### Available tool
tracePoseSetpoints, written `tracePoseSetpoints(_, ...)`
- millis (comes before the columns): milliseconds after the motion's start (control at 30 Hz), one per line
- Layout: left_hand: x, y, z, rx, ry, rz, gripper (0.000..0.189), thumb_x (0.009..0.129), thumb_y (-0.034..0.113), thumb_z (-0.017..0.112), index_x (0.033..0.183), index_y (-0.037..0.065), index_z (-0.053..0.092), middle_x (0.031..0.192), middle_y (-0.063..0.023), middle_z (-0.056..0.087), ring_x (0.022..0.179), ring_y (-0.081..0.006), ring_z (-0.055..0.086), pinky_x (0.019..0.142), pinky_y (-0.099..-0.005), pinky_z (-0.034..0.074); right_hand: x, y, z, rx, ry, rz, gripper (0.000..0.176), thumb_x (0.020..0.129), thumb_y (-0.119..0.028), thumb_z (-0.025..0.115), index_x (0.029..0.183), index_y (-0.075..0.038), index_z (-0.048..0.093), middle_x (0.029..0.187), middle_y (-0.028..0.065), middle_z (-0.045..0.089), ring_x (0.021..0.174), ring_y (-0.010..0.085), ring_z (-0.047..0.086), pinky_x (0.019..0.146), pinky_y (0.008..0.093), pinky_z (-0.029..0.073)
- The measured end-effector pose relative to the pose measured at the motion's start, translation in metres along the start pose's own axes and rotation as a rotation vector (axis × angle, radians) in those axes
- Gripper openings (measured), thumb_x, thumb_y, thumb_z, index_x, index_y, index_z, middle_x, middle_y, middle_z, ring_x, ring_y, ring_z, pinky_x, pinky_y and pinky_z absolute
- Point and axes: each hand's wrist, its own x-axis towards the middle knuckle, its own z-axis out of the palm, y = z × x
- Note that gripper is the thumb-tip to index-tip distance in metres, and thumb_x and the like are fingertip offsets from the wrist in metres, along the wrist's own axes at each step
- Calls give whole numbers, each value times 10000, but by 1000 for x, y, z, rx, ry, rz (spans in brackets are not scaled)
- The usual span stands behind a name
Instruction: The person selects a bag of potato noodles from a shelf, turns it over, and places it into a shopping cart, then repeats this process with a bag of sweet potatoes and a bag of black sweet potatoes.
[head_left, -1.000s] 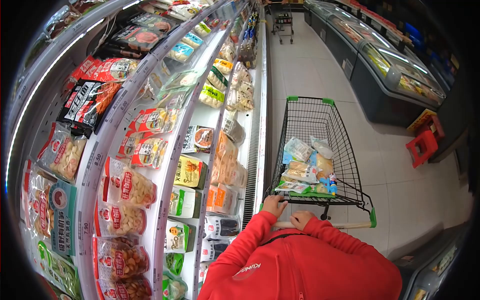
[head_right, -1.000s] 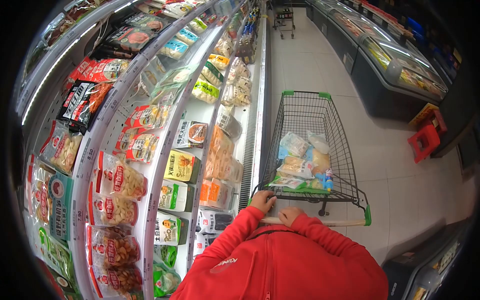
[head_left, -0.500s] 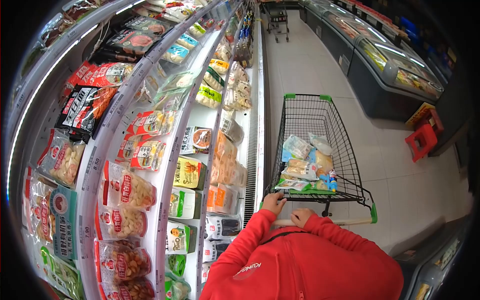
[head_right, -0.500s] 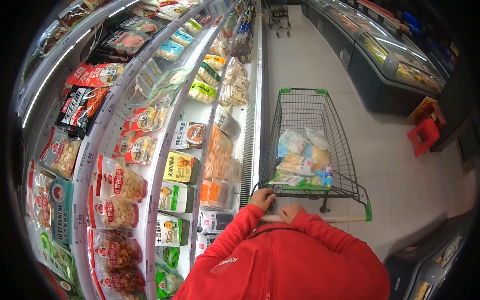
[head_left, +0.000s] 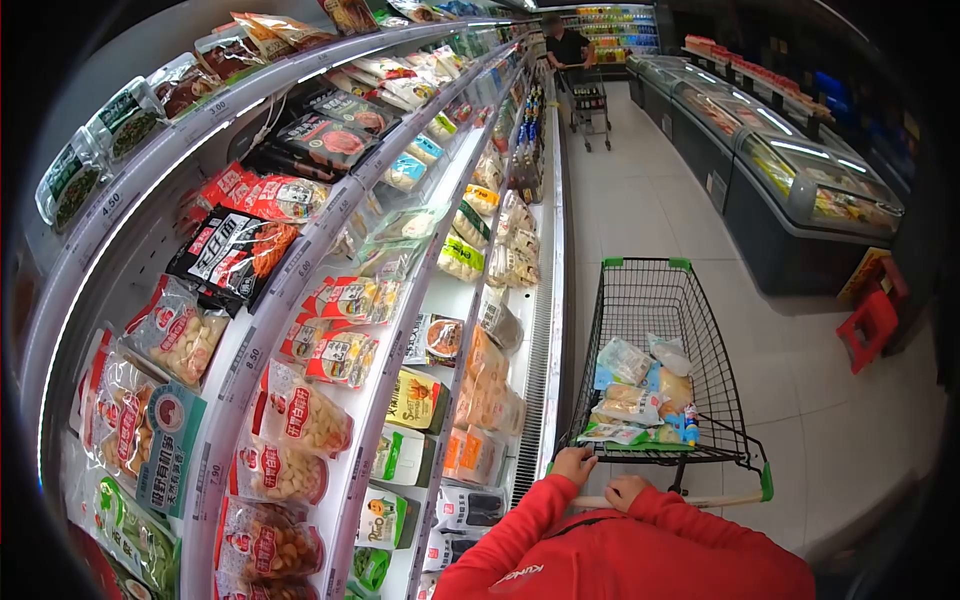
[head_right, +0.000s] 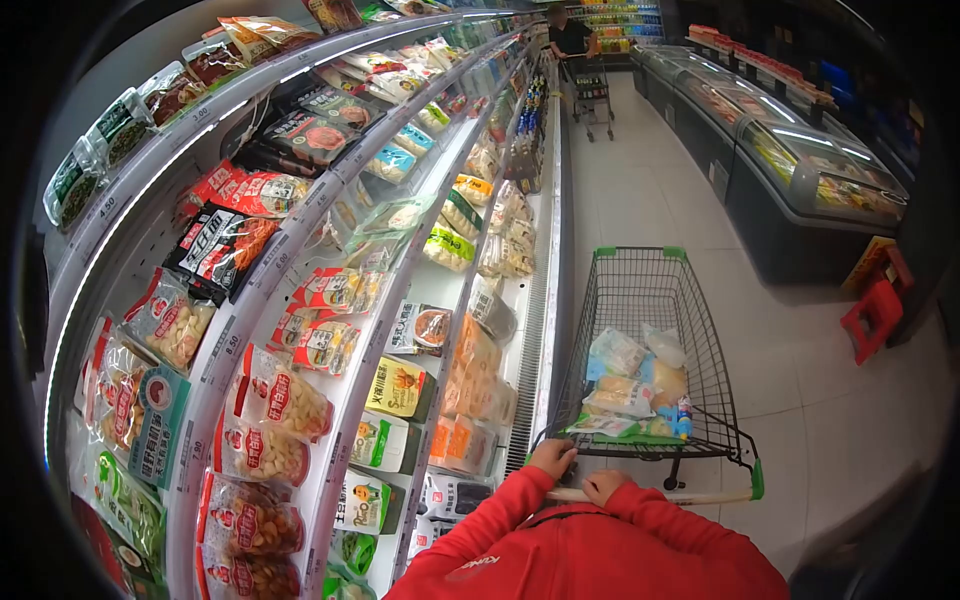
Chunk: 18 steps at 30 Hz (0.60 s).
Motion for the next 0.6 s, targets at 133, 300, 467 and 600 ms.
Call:
tracePoseSetpoints(133,0,-5,3,55,14,19,299,841,261,593,977,4,662,937,-198,642,930,-358,585,833,-415,446,0,3,3,-14,-4,13,251,844,-278,513,748,-67,609,745,157,610,726,363,596,661,462,479)
tracePoseSetpoints(300,-1,0,1,45,42,48,275,841,252,588,930,5,668,896,-184,641,900,-357,583,818,-428,442,-1,4,3,7,-22,33,267,851,-303,514,755,-74,613,775,153,622,741,365,599,671,463,483)
tracePoseSetpoints(467,2,-6,4,26,56,77,221,824,211,594,903,22,676,858,-176,636,869,-357,584,794,-424,449,2,2,-9,148,-63,66,276,847,-318,532,761,-72,623,774,161,621,743,367,600,666,459,477)
tracePoseSetpoints(600,3,-14,10,26,98,71,183,812,176,590,910,53,684,847,-154,646,852,-347,583,786,-431,447,21,13,-59,247,87,98,258,847,-274,538,766,-38,602,717,174,590,684,351,582,613,415,448)
